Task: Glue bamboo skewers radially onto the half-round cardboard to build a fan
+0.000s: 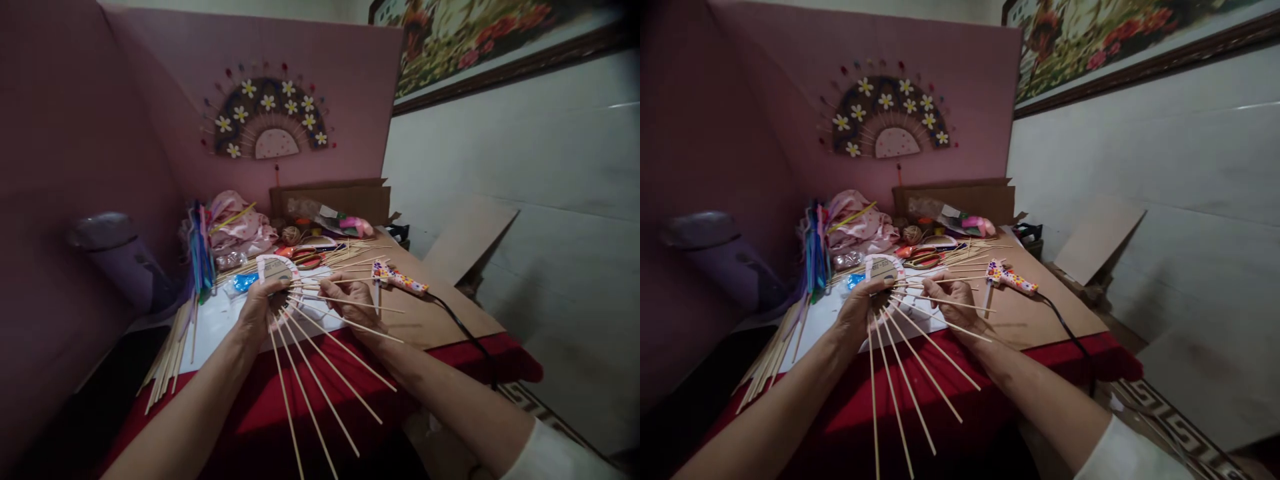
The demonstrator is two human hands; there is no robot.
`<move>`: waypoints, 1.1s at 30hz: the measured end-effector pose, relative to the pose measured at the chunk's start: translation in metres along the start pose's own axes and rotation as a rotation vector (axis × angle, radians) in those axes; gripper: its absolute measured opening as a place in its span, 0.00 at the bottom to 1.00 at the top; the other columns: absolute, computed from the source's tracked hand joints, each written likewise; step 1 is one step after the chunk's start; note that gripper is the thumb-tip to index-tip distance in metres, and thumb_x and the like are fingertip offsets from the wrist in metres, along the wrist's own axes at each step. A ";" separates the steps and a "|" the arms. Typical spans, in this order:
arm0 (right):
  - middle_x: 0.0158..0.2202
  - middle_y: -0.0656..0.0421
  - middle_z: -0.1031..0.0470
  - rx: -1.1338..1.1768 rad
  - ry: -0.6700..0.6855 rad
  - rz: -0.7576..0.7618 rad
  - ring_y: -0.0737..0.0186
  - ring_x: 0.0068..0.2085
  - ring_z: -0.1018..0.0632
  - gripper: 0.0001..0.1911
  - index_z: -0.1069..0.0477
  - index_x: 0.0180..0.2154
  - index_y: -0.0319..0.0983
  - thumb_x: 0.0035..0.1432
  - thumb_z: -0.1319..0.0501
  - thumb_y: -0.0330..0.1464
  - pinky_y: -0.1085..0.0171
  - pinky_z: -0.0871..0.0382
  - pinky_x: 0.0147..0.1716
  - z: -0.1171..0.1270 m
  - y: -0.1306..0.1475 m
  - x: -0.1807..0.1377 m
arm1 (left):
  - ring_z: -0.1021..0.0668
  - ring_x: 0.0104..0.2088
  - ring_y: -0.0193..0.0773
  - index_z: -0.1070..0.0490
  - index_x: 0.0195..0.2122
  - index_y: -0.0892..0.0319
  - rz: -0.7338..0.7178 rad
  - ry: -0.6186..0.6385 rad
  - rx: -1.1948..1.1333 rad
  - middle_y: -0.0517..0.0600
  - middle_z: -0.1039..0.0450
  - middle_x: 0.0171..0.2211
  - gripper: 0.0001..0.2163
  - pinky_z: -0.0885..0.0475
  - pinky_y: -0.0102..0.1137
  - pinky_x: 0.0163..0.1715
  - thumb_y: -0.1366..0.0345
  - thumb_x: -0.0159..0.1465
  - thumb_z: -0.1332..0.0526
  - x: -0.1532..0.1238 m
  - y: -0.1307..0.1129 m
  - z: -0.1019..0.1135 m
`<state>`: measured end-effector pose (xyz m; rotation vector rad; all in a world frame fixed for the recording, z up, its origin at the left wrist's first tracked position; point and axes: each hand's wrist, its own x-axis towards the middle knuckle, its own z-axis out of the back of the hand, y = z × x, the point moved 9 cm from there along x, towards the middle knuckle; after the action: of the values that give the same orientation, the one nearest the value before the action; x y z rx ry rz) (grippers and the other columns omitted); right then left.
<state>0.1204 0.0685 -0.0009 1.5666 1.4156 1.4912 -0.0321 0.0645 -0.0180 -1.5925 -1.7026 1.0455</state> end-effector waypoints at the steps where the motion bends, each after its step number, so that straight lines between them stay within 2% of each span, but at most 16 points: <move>1: 0.21 0.62 0.32 0.003 0.004 -0.002 0.72 0.19 0.37 0.13 0.31 0.25 0.37 0.49 0.37 0.41 0.70 0.47 0.17 0.000 -0.001 0.000 | 0.25 0.21 0.34 0.29 0.29 0.65 -0.006 -0.003 0.005 0.49 0.27 0.22 0.10 0.28 0.27 0.22 0.76 0.43 0.38 0.000 -0.001 0.001; 8: 0.21 0.62 0.30 0.026 0.006 -0.002 0.73 0.19 0.37 0.11 0.31 0.26 0.37 0.50 0.37 0.38 0.70 0.46 0.18 0.001 -0.005 0.005 | 0.26 0.20 0.34 0.28 0.29 0.66 0.002 -0.008 0.008 0.49 0.27 0.22 0.10 0.28 0.28 0.21 0.76 0.44 0.37 0.000 -0.001 0.000; 13: 0.21 0.62 0.30 0.050 -0.020 -0.065 0.72 0.19 0.36 0.10 0.29 0.29 0.37 0.46 0.35 0.37 0.69 0.43 0.19 0.001 -0.009 0.004 | 0.25 0.20 0.34 0.28 0.29 0.66 -0.001 0.000 -0.045 0.50 0.26 0.22 0.08 0.28 0.27 0.21 0.77 0.45 0.38 -0.001 -0.004 -0.002; 16: 0.26 0.60 0.27 0.047 -0.061 -0.127 0.69 0.24 0.30 0.12 0.27 0.31 0.37 0.41 0.32 0.33 0.68 0.38 0.24 0.002 -0.011 0.000 | 0.25 0.20 0.34 0.29 0.28 0.66 0.022 -0.027 -0.108 0.51 0.26 0.22 0.08 0.27 0.27 0.22 0.79 0.45 0.39 -0.001 -0.006 0.000; 19: 0.31 0.58 0.26 -0.023 -0.063 -0.132 0.67 0.29 0.28 0.11 0.27 0.33 0.37 0.44 0.34 0.33 0.68 0.36 0.28 0.003 -0.009 -0.001 | 0.25 0.19 0.36 0.29 0.28 0.67 0.052 -0.055 -0.147 0.52 0.26 0.21 0.07 0.27 0.29 0.21 0.79 0.47 0.40 -0.002 -0.007 0.001; 23: 0.26 0.59 0.27 -0.130 -0.045 -0.127 0.70 0.24 0.32 0.10 0.28 0.33 0.36 0.49 0.38 0.35 0.70 0.40 0.24 0.005 -0.009 0.000 | 0.25 0.18 0.36 0.29 0.27 0.65 0.068 -0.168 -0.228 0.51 0.26 0.19 0.04 0.27 0.29 0.18 0.76 0.51 0.42 -0.002 -0.011 0.008; 27: 0.25 0.60 0.28 -0.148 -0.077 -0.132 0.70 0.23 0.34 0.09 0.28 0.31 0.36 0.48 0.39 0.35 0.70 0.41 0.23 0.008 -0.009 0.002 | 0.24 0.19 0.36 0.29 0.29 0.64 0.062 -0.142 -0.288 0.51 0.26 0.21 0.05 0.27 0.28 0.18 0.71 0.57 0.44 0.002 -0.016 0.005; 30: 0.24 0.60 0.29 -0.113 -0.093 -0.166 0.71 0.22 0.36 0.10 0.29 0.31 0.36 0.48 0.38 0.37 0.70 0.43 0.22 0.006 -0.012 0.003 | 0.23 0.21 0.36 0.29 0.31 0.64 0.089 -0.144 -0.296 0.52 0.25 0.22 0.06 0.26 0.28 0.20 0.70 0.59 0.45 0.004 -0.013 0.008; 33: 0.23 0.61 0.30 -0.103 -0.097 -0.171 0.72 0.21 0.38 0.10 0.30 0.29 0.36 0.48 0.39 0.37 0.70 0.44 0.21 0.004 -0.011 0.003 | 0.24 0.17 0.35 0.29 0.31 0.64 0.105 -0.155 -0.282 0.51 0.25 0.21 0.07 0.26 0.29 0.18 0.69 0.60 0.45 0.007 -0.010 0.016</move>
<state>0.1199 0.0752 -0.0105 1.3994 1.3589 1.3484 -0.0512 0.0697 -0.0189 -1.8343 -1.9589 1.0380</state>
